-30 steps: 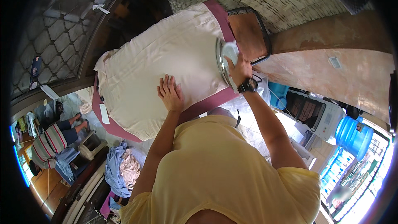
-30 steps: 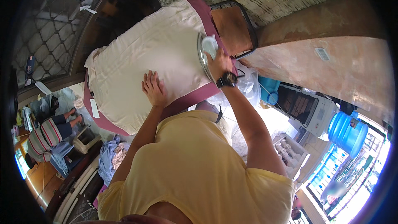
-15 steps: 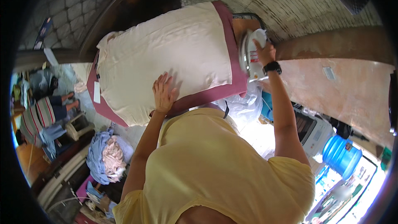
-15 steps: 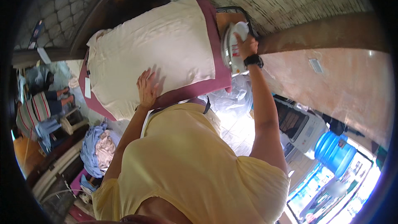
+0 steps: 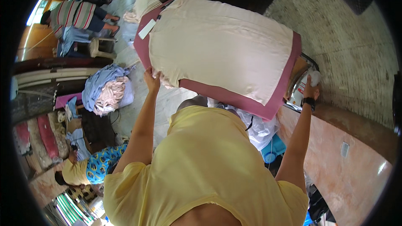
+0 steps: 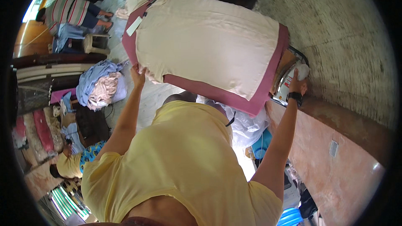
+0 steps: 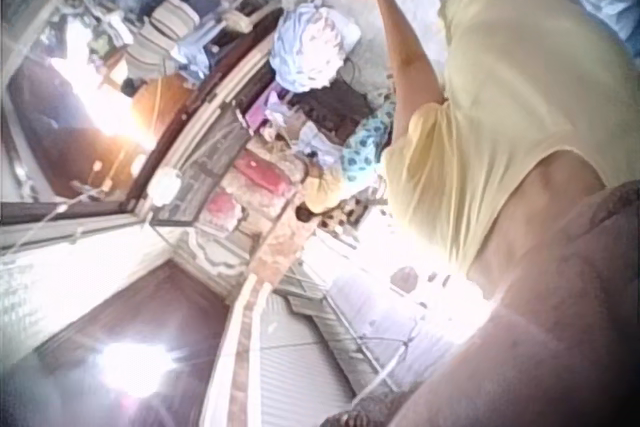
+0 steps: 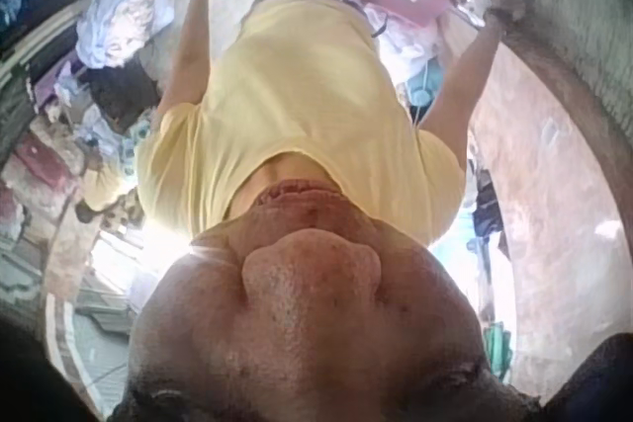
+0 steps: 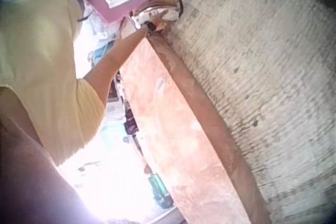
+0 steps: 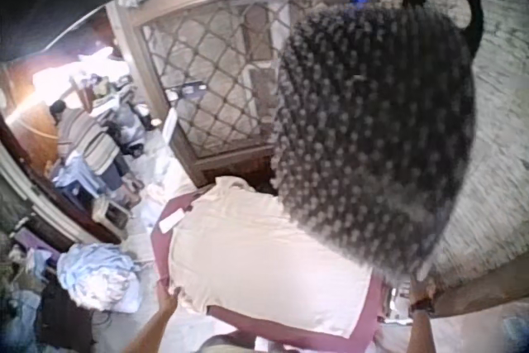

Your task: The person irons a light-colored shirt on an ironing board using an iron, pressing the sleeves and body of the garment before folding it.

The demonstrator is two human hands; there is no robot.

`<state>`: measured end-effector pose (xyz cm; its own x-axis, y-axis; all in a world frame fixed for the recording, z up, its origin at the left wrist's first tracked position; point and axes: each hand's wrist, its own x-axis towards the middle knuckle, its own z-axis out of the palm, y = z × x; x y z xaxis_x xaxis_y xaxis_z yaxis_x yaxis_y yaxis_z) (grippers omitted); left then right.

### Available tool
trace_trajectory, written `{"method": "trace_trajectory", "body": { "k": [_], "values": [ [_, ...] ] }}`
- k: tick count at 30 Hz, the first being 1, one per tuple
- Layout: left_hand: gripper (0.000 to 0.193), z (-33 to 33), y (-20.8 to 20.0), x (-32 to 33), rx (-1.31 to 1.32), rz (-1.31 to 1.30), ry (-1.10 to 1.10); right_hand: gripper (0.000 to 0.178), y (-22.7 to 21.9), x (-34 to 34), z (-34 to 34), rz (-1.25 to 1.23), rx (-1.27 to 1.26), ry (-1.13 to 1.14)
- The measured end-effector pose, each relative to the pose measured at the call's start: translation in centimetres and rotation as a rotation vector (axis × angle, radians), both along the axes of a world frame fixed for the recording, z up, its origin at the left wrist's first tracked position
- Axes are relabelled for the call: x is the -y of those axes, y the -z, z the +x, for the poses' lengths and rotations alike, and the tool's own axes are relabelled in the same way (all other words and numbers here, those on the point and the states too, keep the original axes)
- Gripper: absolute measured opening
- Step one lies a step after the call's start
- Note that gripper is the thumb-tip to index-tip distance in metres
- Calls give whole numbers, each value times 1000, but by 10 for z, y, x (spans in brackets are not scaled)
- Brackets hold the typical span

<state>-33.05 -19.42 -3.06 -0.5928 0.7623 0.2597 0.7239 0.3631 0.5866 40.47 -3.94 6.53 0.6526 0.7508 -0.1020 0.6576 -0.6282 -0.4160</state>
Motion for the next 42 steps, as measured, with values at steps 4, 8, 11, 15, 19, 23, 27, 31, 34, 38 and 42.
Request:
{"method": "trace_trajectory", "body": {
  "k": [4,8,11,15,19,23,27,31,34,38,42],
  "values": [
    [53,7,-2,-20,90,-40,87,86,23,18,9,340,25,11],
    [43,-44,-2,1,123,-455,40,73,-9,28,-40,481,624,-225],
    [25,-14,-7,-31,550,58,210,58,46,77,-54,355,611,-345],
    [33,-37,-8,15,695,-399,348,55,102,145,-152,255,296,-328],
    [49,-38,-23,31,775,-498,464,46,90,146,-172,110,-138,-111],
    [51,-16,-61,13,993,-164,410,28,120,144,-132,29,-266,18],
    [38,-3,-118,-13,1131,80,370,12,73,120,-132,390,-1318,206],
    [37,-16,-160,-107,1011,312,507,10,2,43,-93,502,-1521,35],
    [50,-29,-218,-180,895,469,506,25,-98,-38,-109,694,-1319,18],
    [50,-53,-316,-239,1057,607,612,36,-241,-80,-108,766,-1090,-266],
    [37,-54,-369,-196,984,719,695,41,-323,-37,-117,846,-965,-404]
  ]
}}
